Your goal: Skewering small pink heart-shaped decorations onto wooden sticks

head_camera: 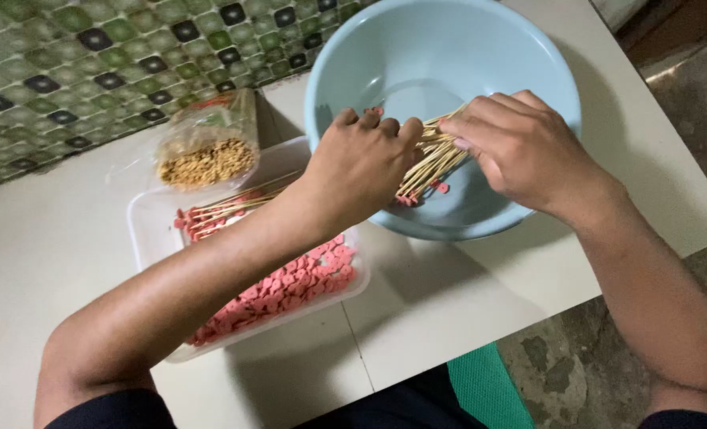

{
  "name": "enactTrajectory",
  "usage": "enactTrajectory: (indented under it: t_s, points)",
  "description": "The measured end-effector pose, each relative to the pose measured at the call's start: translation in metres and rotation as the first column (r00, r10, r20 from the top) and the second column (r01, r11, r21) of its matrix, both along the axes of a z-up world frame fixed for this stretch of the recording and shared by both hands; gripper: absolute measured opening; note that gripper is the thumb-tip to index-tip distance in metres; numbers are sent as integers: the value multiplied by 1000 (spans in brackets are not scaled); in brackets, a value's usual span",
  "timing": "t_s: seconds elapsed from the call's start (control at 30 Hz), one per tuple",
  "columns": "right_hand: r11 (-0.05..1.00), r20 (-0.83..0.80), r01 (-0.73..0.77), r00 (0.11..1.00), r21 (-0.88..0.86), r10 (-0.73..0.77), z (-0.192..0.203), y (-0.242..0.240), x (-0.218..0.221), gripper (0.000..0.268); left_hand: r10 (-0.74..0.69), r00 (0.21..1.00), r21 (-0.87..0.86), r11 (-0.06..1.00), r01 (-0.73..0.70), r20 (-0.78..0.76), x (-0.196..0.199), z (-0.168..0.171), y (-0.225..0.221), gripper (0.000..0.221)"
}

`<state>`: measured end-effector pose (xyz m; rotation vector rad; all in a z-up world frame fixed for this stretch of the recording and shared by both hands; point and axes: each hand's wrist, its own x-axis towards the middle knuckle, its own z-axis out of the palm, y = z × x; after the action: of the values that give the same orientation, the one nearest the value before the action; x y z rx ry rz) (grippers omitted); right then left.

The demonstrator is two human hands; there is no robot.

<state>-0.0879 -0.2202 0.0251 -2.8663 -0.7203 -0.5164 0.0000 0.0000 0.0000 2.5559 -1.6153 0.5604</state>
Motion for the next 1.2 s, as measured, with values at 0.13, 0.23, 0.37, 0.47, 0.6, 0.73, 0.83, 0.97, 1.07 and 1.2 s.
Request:
enactTrajectory:
  t_s: [0.13,0.23,0.37,0.47,0.6,0.73,0.83,0.97,1.07,1.2]
  points:
    - [998,-6,43,999,-51,-43,-28,-32,12,14,-21,1000,-10,1000,21,-23,17,-29,-28,20]
    - [997,-98,71,992,-41,-75,-43,-48,25,12,-18,1000,-35,999,19,8,26,-51,-45,23]
    - [988,-192,78,976,-132,-103,-59,-59,43,7,36,992,80,996,-27,-120,18,-57,-55,19]
    - [982,-247,69,963,-175,-111,-75,-64,51,9,55,981,107,994,-35,-187,15,-78,-62,20]
    - [980,-309,73,942,-185,-128,-89,-61,58,12,60,965,148,989,-23,-254,22,-107,-70,27]
    - [976,-316,71,939,-205,-135,-109,-63,64,15,73,952,255,967,5,-297,25,-90,-69,26]
    - [973,-344,69,928,-220,-144,-114,-65,66,18,126,934,262,964,-37,-334,22,-83,-73,31]
    - [967,-351,70,923,-243,-155,-117,-66,63,18,146,902,358,934,10,-407,20,-84,-74,60]
    - [972,-323,64,936,-225,-137,-114,-65,62,18,170,891,349,937,-14,-420,16,-83,-72,63]
    - [991,-360,59,928,-120,-99,-84,-52,59,23,191,912,340,938,-61,-362,6,-51,-67,59]
